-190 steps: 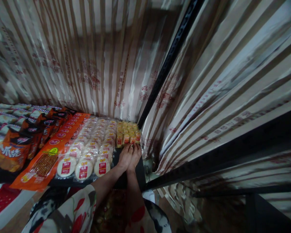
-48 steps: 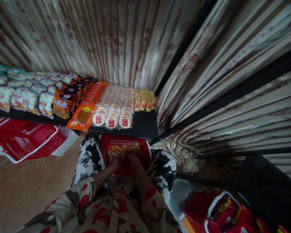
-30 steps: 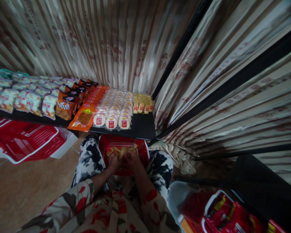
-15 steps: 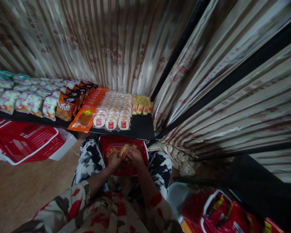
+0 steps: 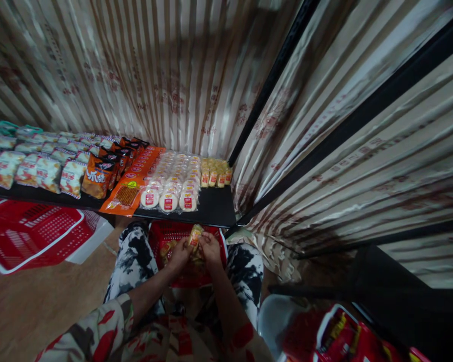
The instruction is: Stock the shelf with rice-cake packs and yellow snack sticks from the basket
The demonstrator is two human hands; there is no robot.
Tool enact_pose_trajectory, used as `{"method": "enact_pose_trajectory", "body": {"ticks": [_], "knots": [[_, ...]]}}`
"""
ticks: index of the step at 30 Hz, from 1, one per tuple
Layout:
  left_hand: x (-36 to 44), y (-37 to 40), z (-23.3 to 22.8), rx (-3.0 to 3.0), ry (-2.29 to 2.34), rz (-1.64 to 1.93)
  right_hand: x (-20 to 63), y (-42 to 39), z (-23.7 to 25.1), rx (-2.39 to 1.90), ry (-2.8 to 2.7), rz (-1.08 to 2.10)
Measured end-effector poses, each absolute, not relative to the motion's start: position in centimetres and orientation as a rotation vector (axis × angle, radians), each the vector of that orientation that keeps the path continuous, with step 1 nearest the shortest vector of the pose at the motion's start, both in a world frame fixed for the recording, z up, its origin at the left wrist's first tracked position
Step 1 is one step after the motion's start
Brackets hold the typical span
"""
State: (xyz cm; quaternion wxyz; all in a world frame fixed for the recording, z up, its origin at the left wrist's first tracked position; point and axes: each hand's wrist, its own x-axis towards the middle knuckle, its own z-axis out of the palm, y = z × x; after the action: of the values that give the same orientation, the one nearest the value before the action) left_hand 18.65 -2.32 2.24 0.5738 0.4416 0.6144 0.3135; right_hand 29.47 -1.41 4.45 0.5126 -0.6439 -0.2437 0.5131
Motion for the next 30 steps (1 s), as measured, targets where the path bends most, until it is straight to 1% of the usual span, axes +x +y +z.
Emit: {"method": "enact_pose_trajectory", "body": {"ticks": [3, 6, 11, 17, 22, 26, 30], "knots": [[19.3, -2.1, 3.0, 0.964, 1.356, 0.839, 29.5, -1.7, 4.7, -1.599, -0.698, 1.119], [19.8, -1.8, 3.8, 0.930, 1.307, 0.868, 29.8, -2.0, 5.4, -1.690, -0.836, 1.044], [20.5, -1.1, 4.6, 0.881, 1.289, 0.904, 29.9, -2.4, 6.6, -1.707, -0.969, 1.038], [21.3, -0.5, 5.0, 0.738, 1.161, 1.094, 30.2, -2.1, 7.0, -1.678, -1.012, 0.968], [21.9, -0.1, 5.9, 0.772, 1.130, 1.083, 30.7, -1.4, 6.8, -1.650, -1.010, 0.938], [22.0, 0.2, 7.2, 0.946, 1.209, 1.032, 31.0, -0.9, 7.1, -1.612, -0.976, 0.921], [21.9, 0.5, 9.3, 1.193, 1.487, 0.937, 31.2, -0.3, 7.6, -1.558, -0.960, 0.912]]}}
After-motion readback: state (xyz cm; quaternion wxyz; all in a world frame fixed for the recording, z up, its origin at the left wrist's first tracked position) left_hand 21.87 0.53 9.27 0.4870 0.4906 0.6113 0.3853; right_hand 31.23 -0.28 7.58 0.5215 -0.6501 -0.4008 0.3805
